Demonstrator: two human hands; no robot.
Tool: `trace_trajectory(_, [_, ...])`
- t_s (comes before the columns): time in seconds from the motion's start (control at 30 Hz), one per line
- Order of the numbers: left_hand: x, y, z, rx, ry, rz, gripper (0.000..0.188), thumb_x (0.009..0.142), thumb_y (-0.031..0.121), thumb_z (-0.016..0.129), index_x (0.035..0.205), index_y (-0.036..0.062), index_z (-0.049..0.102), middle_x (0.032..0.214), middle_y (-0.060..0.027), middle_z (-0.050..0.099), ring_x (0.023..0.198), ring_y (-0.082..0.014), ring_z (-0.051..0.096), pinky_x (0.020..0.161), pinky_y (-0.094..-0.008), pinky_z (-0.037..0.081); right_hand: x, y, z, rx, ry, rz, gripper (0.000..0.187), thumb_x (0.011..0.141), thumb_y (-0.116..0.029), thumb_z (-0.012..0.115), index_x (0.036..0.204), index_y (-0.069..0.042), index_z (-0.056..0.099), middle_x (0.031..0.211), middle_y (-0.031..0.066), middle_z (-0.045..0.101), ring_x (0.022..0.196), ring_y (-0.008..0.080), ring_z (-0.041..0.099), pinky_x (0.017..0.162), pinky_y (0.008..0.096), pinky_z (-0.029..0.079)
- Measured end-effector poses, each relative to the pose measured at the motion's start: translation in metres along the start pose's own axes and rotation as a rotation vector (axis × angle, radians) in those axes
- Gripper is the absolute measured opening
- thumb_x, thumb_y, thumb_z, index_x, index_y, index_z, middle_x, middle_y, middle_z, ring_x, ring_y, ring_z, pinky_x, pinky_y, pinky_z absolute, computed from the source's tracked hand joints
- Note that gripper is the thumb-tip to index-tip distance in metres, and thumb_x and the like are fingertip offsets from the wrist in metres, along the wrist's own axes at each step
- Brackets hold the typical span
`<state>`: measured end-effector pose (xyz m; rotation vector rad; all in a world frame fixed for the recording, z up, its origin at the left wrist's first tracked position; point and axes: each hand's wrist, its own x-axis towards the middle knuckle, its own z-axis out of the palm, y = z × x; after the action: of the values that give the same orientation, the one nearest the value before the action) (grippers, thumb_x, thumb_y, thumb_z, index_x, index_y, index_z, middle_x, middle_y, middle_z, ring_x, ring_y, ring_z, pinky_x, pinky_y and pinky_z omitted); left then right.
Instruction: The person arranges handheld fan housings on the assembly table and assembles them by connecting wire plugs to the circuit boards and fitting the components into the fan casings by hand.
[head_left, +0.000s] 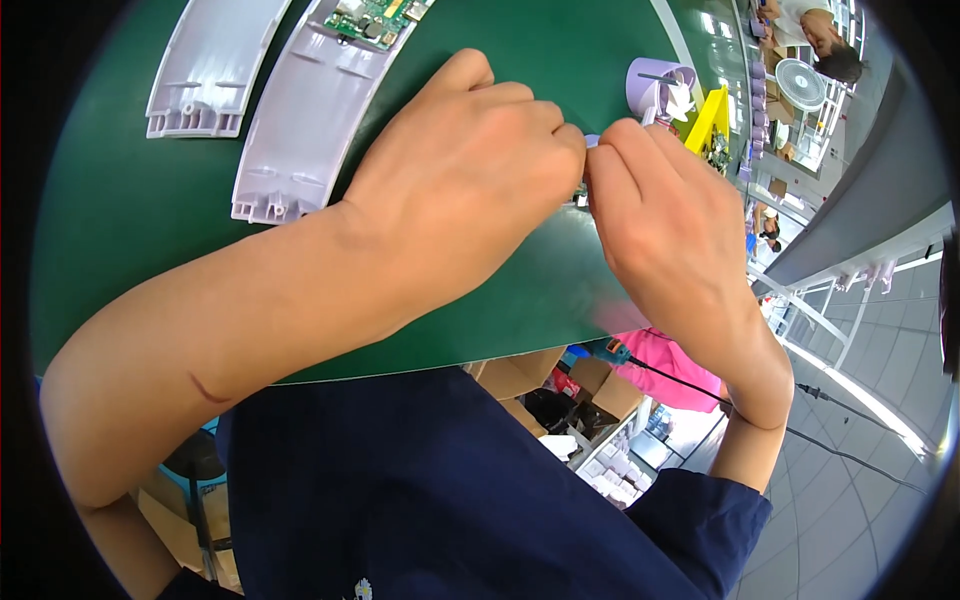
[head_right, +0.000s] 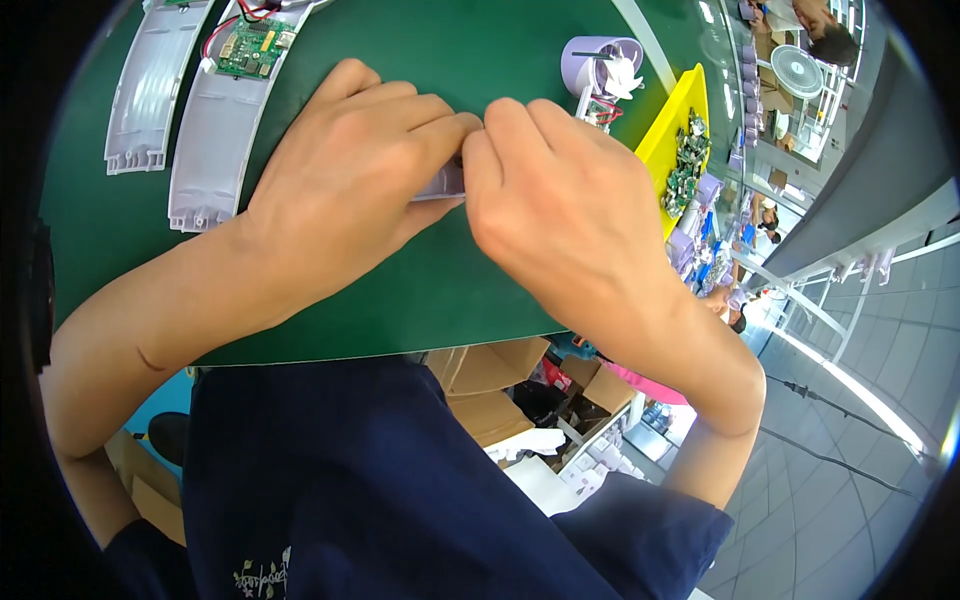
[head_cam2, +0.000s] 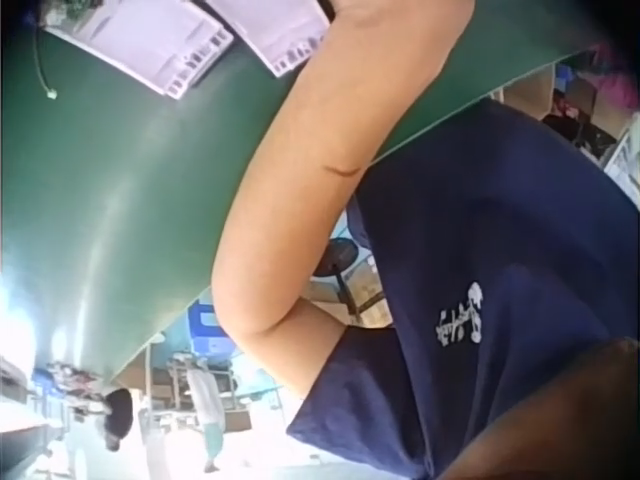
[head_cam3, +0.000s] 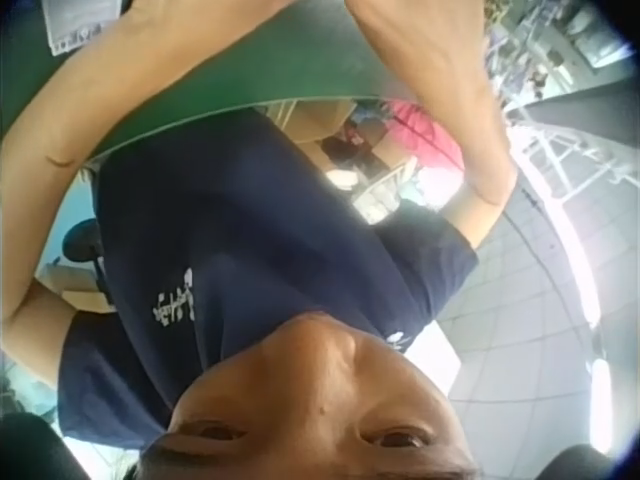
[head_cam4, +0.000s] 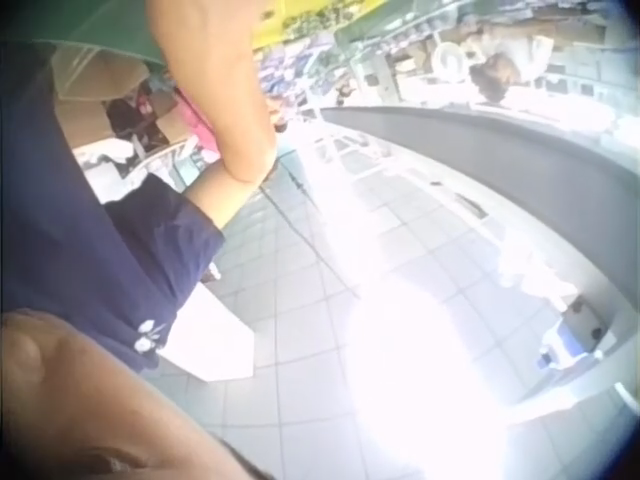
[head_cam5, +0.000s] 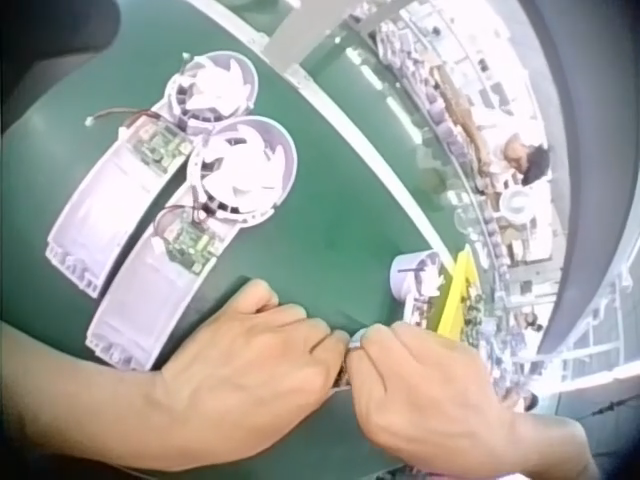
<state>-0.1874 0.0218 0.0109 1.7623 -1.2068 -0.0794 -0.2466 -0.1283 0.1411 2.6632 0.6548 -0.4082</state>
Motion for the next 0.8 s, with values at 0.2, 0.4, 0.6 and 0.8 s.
trace_trajectory(0.2, [0.003,0.000,-0.006,0.004,-0.017,-0.003,0.040,0.076,0.018,0.085,0.111,0.0047,0.072,0.094,-0.0056,0.069,0.091,-0.0242,0.065,0.087,-0.0389,0.043,0.000,0.007,0.002,0.100,0.050,0.048,0.016,0.072,-0.005,0.069,0.084,-0.005,0.059,0.083,0.0063,0.051,0.079,0.0224,0.060,0.064,0.0338,0.053])
trace_trajectory(0.4, [0.007,0.012,-0.011,0.084,-0.060,-0.048,0.048,0.078,0.021,0.086,0.119,0.0032,0.068,0.099,-0.0076,0.068,0.094,-0.0263,0.066,0.089,-0.0397,0.044,-0.048,0.009,0.031,0.571,0.418,0.501,0.042,0.088,-0.009,0.082,0.127,-0.001,0.069,0.120,0.0161,0.067,0.106,0.0321,0.068,0.090,0.0375,0.055])
trace_trajectory(0.6, [0.011,0.029,-0.013,0.107,-0.122,-0.262,0.073,0.091,0.014,0.076,0.154,0.0021,0.041,0.126,-0.0155,0.060,0.114,-0.0317,0.060,0.096,-0.0457,0.042,-0.077,-0.006,0.077,0.907,0.560,1.053,0.073,0.097,-0.025,0.076,0.157,-0.001,0.041,0.141,0.0183,0.055,0.108,0.0248,0.065,0.084,0.0353,0.055])
trace_trajectory(0.8, [0.032,0.044,0.006,0.116,-0.057,-0.366,0.069,0.094,0.003,0.065,0.157,0.0031,0.035,0.146,-0.0304,0.042,0.116,-0.0493,0.054,0.099,-0.0540,0.044,-0.061,-0.005,0.111,0.883,0.601,1.080,0.069,0.094,-0.025,0.075,0.150,0.003,0.047,0.136,0.0244,0.057,0.122,0.0417,0.061,0.103,0.0453,0.050])
